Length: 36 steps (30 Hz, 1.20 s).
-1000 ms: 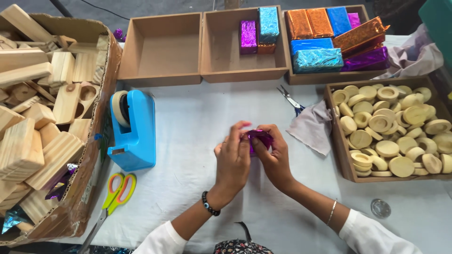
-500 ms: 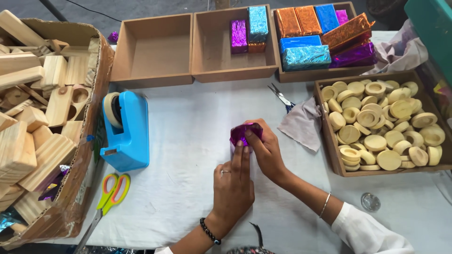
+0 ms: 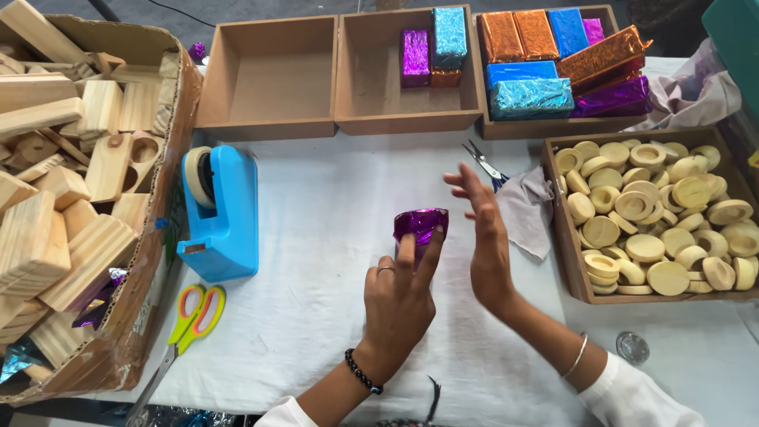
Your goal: Wrapping small items in purple foil and cleaning wooden components using a cloth.
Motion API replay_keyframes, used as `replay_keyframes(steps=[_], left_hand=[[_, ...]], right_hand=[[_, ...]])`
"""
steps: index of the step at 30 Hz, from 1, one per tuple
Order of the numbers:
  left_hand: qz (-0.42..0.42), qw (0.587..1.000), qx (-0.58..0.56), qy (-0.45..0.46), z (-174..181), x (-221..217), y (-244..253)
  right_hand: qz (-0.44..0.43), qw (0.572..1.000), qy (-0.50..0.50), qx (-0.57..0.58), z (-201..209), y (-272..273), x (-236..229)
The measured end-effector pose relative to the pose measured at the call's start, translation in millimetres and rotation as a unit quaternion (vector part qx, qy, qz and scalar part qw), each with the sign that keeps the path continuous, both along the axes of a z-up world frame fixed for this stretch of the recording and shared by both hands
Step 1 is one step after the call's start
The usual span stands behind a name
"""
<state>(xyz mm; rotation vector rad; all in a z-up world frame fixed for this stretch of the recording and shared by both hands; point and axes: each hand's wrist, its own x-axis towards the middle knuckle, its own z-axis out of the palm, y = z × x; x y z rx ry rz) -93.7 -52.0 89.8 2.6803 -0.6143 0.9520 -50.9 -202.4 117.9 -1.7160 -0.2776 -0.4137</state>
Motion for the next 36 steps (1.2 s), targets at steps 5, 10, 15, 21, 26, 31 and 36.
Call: replay_keyframes(steps=[5,10,15,21,26,31,36], left_hand=[[0.012,1.0,0.002,0.015,1,8,0],[0.022,0.999,-0.026,0.02,10,11,1],[0.014,0.997,-0.062,0.033,14,14,4],[0.005,0.992,-0.099,0.081,29,18,8],[-0.011,0.991,-0.118,0.067,40,21,13],[-0.021,0.993,-0.053,0.103,49,25,17],[-0.006,0.996,-0.01,0.088,55,36,18]], right_hand=[[0.034,0.997,0.061,0.033,-34,22,-34],[0.058,0.995,0.072,0.046,-37,32,-51],[0.071,0.997,0.019,-0.004,-34,34,-51],[0.023,0.988,-0.039,-0.15,-39,26,-36],[-0.051,0.928,-0.131,-0.345,-19,13,-23],[-0.105,0.88,-0.187,-0.424,-11,4,-14],[-0.115,0.876,-0.201,-0.424,-9,-1,-11]])
